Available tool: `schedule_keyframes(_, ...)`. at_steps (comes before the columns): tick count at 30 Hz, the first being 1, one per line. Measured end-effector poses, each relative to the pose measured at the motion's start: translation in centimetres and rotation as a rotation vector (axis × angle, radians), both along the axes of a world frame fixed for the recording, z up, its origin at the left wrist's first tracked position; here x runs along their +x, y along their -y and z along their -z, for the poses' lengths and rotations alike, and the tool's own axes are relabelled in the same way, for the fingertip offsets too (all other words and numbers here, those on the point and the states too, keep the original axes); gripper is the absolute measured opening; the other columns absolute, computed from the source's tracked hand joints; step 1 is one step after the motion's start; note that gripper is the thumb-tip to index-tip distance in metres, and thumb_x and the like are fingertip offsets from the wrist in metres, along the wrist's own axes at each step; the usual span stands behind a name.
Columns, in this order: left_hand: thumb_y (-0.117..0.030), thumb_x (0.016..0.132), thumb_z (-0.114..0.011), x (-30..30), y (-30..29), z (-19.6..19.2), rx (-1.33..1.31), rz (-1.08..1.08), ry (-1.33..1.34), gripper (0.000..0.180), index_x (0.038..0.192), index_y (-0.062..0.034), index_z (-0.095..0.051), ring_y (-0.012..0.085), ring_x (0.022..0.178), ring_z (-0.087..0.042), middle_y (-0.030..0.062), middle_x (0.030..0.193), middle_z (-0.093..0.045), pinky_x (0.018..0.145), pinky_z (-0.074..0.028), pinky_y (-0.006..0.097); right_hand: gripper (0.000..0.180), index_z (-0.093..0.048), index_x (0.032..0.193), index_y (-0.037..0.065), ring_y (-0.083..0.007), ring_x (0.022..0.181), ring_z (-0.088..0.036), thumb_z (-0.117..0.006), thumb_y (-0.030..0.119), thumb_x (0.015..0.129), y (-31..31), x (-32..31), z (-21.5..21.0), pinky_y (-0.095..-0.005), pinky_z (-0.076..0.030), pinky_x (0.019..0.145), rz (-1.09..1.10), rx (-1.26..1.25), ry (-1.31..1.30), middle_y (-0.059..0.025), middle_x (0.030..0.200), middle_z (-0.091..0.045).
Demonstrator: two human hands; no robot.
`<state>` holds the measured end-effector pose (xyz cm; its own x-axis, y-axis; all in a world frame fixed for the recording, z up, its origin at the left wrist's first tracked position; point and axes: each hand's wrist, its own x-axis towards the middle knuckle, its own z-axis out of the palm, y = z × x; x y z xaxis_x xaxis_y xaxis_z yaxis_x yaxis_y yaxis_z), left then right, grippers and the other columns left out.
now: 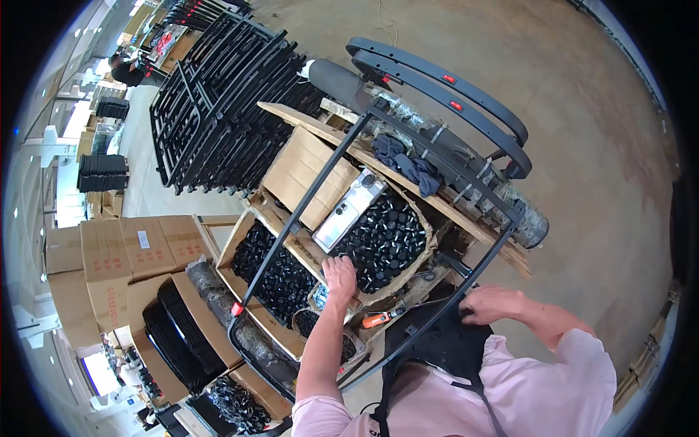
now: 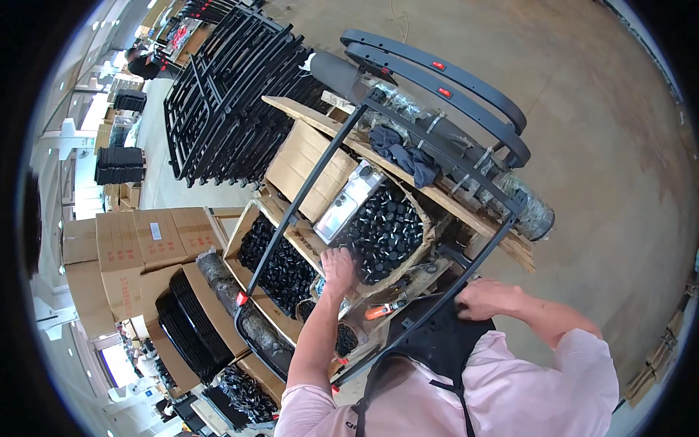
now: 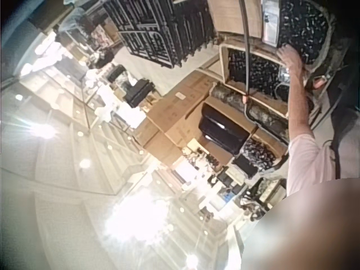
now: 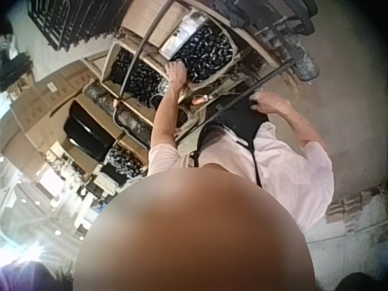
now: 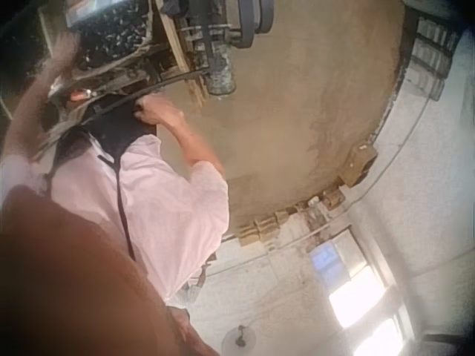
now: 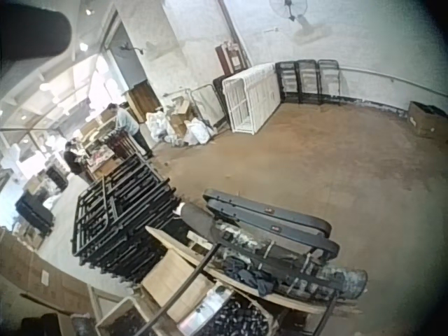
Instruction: Assembling components of a leaf blower by connecting wires and using an electric screwdriver.
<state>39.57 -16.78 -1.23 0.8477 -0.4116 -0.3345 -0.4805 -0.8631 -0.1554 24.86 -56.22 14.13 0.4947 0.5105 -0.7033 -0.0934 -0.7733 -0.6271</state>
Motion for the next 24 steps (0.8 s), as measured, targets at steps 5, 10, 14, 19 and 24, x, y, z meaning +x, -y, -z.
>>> schedule_keyframes(5, -0.033, 0.097, -0.071, 1.4, 1.1, -3.8, -0.155, -0.132, -0.107, 0.034, 0.108, -0.0034, -0.06, 0.0378, 0.101, -0.067, 0.0211, 0.105, -0.07, 0.093, -0.049, 0.049, 0.017, -0.067, 0.095, 0.003, -0.0382, 0.09, -0.068, -0.067, 0.019, 0.091, -4.9, 7.6, 3.5, -0.0485, -0.057, 0.076, 0.241, 0.203, 0.717, -0.0174, 0.096, -0.066)
schedule_keyframes(10, -0.027, 0.102, -0.065, 7.0, 6.1, -8.0, -0.695, -0.264, -0.251, 0.032, 0.121, -0.0009, -0.062, 0.0445, 0.111, -0.066, 0.0272, 0.116, -0.069, 0.094, -0.053, 0.049, 0.013, -0.07, 0.096, 0.007, -0.0276, 0.096, -0.07, -0.063, 0.017, 0.093, -10.6, 15.1, 13.9, -0.0404, -0.059, 0.075, 0.079, -0.34, 0.919, -0.0114, 0.102, -0.068)
schedule_keyframes(14, -0.024, 0.102, -0.064, 14.5, 9.7, -9.6, -1.004, -0.21, -0.052, 0.036, 0.13, -0.0002, -0.066, 0.0393, 0.109, -0.068, 0.024, 0.118, -0.07, 0.098, -0.053, 0.044, 0.018, -0.073, 0.101, 0.01, -0.0257, 0.101, -0.07, -0.058, 0.018, 0.096, -11.5, 16.8, 15.1, -0.0364, -0.058, 0.077, -0.177, -0.505, 0.832, -0.0123, 0.107, -0.071)
schedule_keyframes(19, -0.021, 0.102, -0.066, 23.2, 15.6, -10.5, -1.18, -0.374, -0.103, 0.036, 0.132, -0.001, -0.066, 0.0292, 0.114, -0.069, 0.0184, 0.121, -0.073, 0.101, -0.052, 0.039, 0.018, -0.072, 0.1, 0.004, -0.0381, 0.097, -0.071, -0.058, 0.011, 0.091, -9.4, 15.2, 15.2, -0.0475, -0.059, 0.08, 0.17, -0.115, 0.798, -0.0238, 0.11, -0.067)
schedule_keyframes(24, -0.019, 0.105, -0.063, 28.6, 19.4, -7.7, -1.314, -0.298, -0.121, 0.036, 0.137, -0.0049, -0.065, 0.0213, 0.12, -0.066, 0.012, 0.127, -0.072, 0.105, -0.049, 0.035, 0.029, -0.073, 0.11, 0.004, -0.0435, 0.11, -0.065, -0.06, 0.005, 0.085, -7.9, 14.0, 10.6, -0.0492, -0.054, 0.095, 0.517, 0.228, 0.405, -0.0256, 0.113, -0.064)
